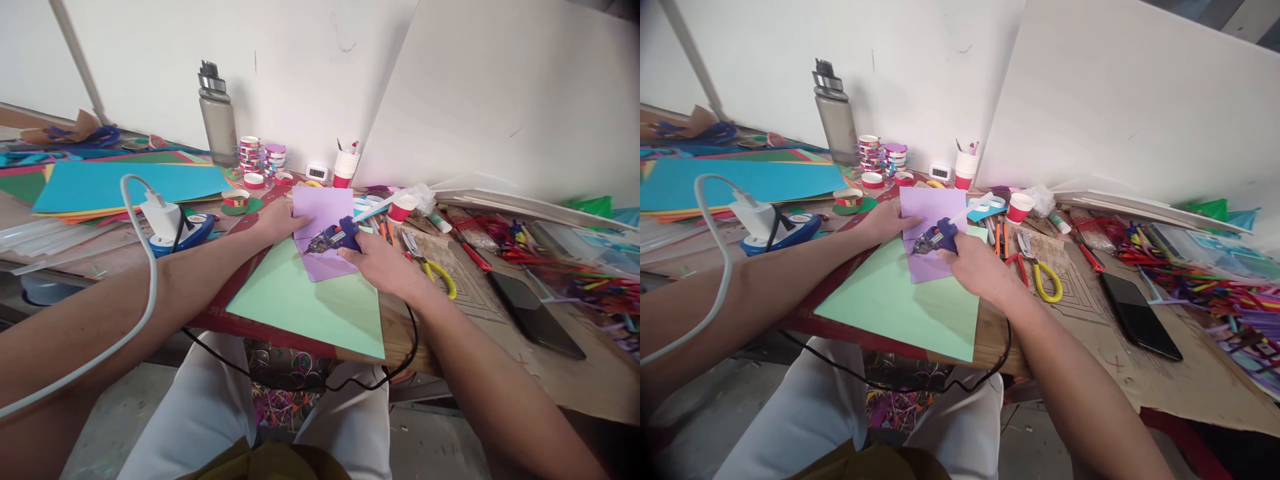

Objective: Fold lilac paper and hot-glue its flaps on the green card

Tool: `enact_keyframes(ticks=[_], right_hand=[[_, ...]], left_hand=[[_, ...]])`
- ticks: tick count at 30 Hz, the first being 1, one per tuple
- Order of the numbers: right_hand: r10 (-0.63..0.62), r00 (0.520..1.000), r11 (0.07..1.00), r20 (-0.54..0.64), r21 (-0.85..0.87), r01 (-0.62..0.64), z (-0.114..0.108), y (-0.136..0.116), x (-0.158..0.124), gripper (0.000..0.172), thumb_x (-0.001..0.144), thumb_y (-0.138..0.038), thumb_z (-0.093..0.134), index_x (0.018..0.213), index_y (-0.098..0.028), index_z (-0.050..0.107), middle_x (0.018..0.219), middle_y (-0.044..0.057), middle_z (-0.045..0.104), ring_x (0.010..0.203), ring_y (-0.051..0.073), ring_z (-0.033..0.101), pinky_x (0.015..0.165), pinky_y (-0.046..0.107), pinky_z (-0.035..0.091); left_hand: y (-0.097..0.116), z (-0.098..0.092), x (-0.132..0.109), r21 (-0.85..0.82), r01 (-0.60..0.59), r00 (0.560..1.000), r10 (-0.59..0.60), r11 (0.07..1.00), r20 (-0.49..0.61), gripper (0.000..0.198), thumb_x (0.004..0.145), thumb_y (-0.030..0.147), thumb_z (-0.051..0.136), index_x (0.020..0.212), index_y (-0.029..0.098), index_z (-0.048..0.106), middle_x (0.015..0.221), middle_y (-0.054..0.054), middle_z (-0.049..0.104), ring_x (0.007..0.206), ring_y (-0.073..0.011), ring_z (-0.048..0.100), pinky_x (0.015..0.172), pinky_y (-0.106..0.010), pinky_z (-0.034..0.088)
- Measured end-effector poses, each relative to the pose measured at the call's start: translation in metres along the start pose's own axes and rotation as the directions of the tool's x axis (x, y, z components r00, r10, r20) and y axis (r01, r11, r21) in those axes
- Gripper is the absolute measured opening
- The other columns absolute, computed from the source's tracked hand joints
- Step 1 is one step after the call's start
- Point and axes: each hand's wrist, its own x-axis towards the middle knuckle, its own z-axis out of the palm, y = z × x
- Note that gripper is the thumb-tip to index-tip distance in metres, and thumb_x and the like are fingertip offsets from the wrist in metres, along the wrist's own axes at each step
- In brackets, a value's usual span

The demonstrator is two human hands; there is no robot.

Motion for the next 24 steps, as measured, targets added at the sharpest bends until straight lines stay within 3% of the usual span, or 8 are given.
enact_keyframes(ticks=[6, 13, 19, 24], right_hand=[[-0.024, 0.999, 0.999, -0.042, 0.035, 0.026, 0.006, -0.005, 0.003, 0.03, 0.092, -0.033, 0.046, 0.111, -0.015, 0.059, 0.106, 0.013, 0.069, 0.093, 0.024, 0.063, 0.075, 0.029, 0.044], [-0.036, 0.996, 0.999, -0.077, 0.03, 0.038, 0.014, -0.011, 0.014, 0.031, 0.092, -0.032, 0.046, 0.113, -0.014, 0.058, 0.104, 0.014, 0.069, 0.093, 0.024, 0.064, 0.071, 0.027, 0.044], [-0.015, 0.999, 0.999, -0.039, 0.038, 0.017, 0.004, -0.007, 0.011, 0.029, 0.091, -0.036, 0.047, 0.105, -0.015, 0.06, 0.096, 0.012, 0.07, 0.079, 0.022, 0.064, 0.068, 0.028, 0.043], [0.084, 0.996, 0.996, -0.038, -0.011, -0.084, -0.013, 0.019, 0.004, 0.028, 0.089, -0.035, 0.048, 0.103, -0.015, 0.061, 0.101, 0.012, 0.07, 0.084, 0.022, 0.064, 0.068, 0.027, 0.043]], left_hand=[[-0.002, 0.001, 0.002, 0.018, -0.008, 1.0, 0.008, 1.0, 0.005, 0.037, 0.076, 0.047, 0.059, 0.095, 0.018, 0.071, 0.097, -0.004, 0.074, 0.091, -0.0243, 0.067, 0.078, -0.03, 0.051], [-0.002, 0.001, 0.003, 0.025, 0.018, 1.0, -0.018, 1.0, 0.001, 0.038, 0.075, 0.048, 0.062, 0.098, 0.018, 0.071, 0.095, -0.003, 0.074, 0.091, -0.0246, 0.067, 0.078, -0.028, 0.051], [0.001, -0.001, 0.001, 0.015, 0.014, 1.0, -0.015, 1.0, 0.014, 0.037, 0.076, 0.048, 0.061, 0.099, 0.019, 0.071, 0.098, -0.004, 0.074, 0.093, -0.0258, 0.067, 0.081, -0.031, 0.051], [-0.002, 0.0, 0.001, -0.014, 0.039, 0.999, -0.039, 0.999, -0.018, 0.036, 0.073, 0.048, 0.066, 0.097, 0.021, 0.071, 0.09, -0.002, 0.074, 0.09, -0.0257, 0.067, 0.076, -0.03, 0.052]])
